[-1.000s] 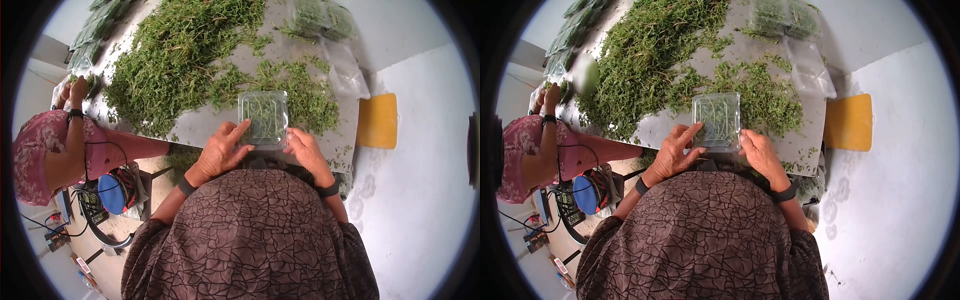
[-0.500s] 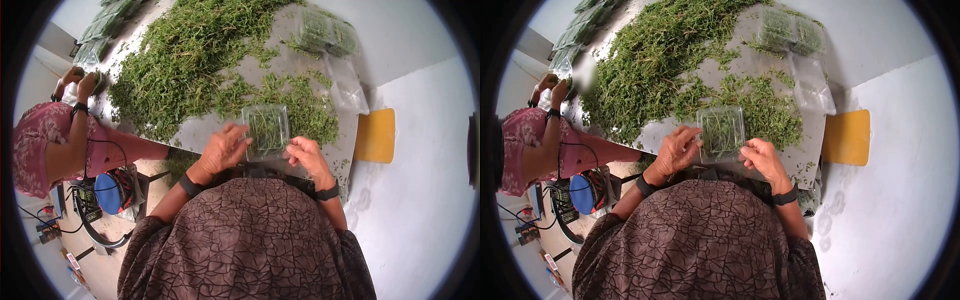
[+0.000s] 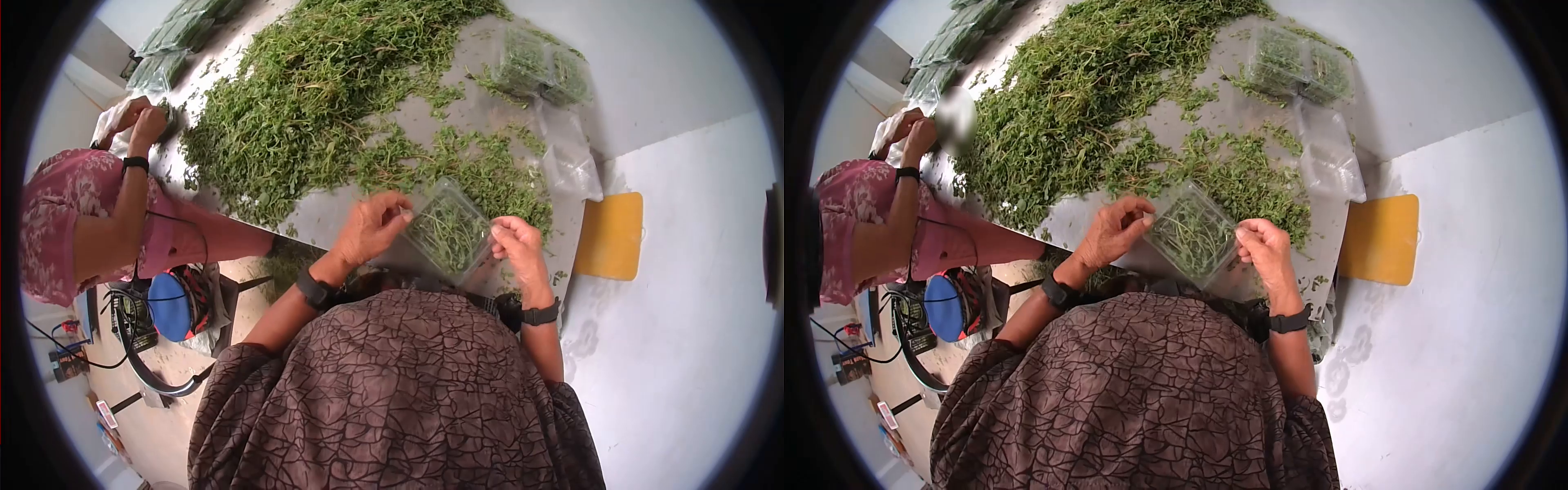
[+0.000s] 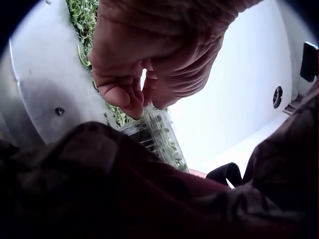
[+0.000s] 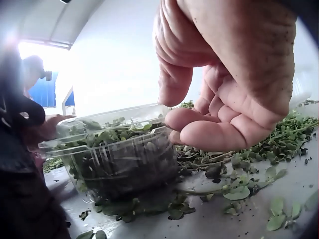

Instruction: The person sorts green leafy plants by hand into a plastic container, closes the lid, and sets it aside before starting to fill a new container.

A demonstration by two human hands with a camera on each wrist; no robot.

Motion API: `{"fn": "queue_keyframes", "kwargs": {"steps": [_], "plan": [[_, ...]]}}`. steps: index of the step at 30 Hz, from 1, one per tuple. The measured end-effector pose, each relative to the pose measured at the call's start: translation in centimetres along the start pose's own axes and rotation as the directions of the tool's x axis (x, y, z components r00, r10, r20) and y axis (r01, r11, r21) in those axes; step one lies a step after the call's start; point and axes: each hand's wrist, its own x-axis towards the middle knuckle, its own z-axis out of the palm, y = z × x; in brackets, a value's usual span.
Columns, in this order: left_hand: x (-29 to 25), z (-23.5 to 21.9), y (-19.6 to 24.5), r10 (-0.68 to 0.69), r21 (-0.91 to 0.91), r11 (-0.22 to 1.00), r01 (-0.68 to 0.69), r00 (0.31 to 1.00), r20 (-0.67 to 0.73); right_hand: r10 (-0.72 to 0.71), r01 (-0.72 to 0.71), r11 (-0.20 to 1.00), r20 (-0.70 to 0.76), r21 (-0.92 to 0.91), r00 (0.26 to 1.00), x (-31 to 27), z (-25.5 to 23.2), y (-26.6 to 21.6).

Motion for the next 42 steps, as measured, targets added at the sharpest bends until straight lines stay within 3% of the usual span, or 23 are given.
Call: {"fn": "queue_keyframes", "kwargs": {"steps": [5,10,16,22,24,34,37,40,42], "plan": [[-0.4,0.3,-0.7,0.009,-0.044,0.999,-0.01,1.0,-0.028,0.001,0.0,1.0,-0.031,0.027,1.0,0.1,0.4,0.0],[0.0,0.8,-0.8,0.055,-0.098,0.994,-0.058,0.998,-0.031,-0.089,0.089,0.996,-0.066,0.004,0.994,0.4,0.5,0.8],[1.0,0.8,-0.5,0.134,0.073,0.988,-0.134,0.991,0.002,-0.159,0.159,0.987,-0.084,-0.003,0.984,0.5,0.5,1.3],[1.8,1.1,-1.5,0.098,-0.068,0.993,-0.095,0.994,0.047,-0.208,0.207,0.978,-0.099,-0.012,0.973,0.3,0.7,1.1],[2.0,1.2,-2.0,0.07,-0.219,0.974,-0.054,0.995,0.066,-0.212,0.212,0.977,-0.1,-0.008,0.972,0.4,0.7,1.4],[3.6,0.7,-1.0,0.012,-0.149,0.989,-0.001,0.997,0.071,-0.206,0.208,0.978,-0.092,0.012,0.974,0.4,0.8,1.4],[4.3,0.7,-1.8,0.095,-0.113,0.99,-0.081,0.988,0.125,-0.192,0.192,0.981,-0.094,-0.002,0.977,0.6,0.9,1.6],[4.0,0.5,-1.9,0.119,-0.224,0.971,-0.078,0.977,0.175,-0.152,0.153,0.988,-0.089,0.011,0.984,0.5,0.9,1.3],[3.2,0.3,-1.5,0.056,-0.311,0.95,-0.031,0.996,0.071,-0.159,0.16,0.987,-0.092,-0.001,0.983,0.3,1.1,1.2]]}}
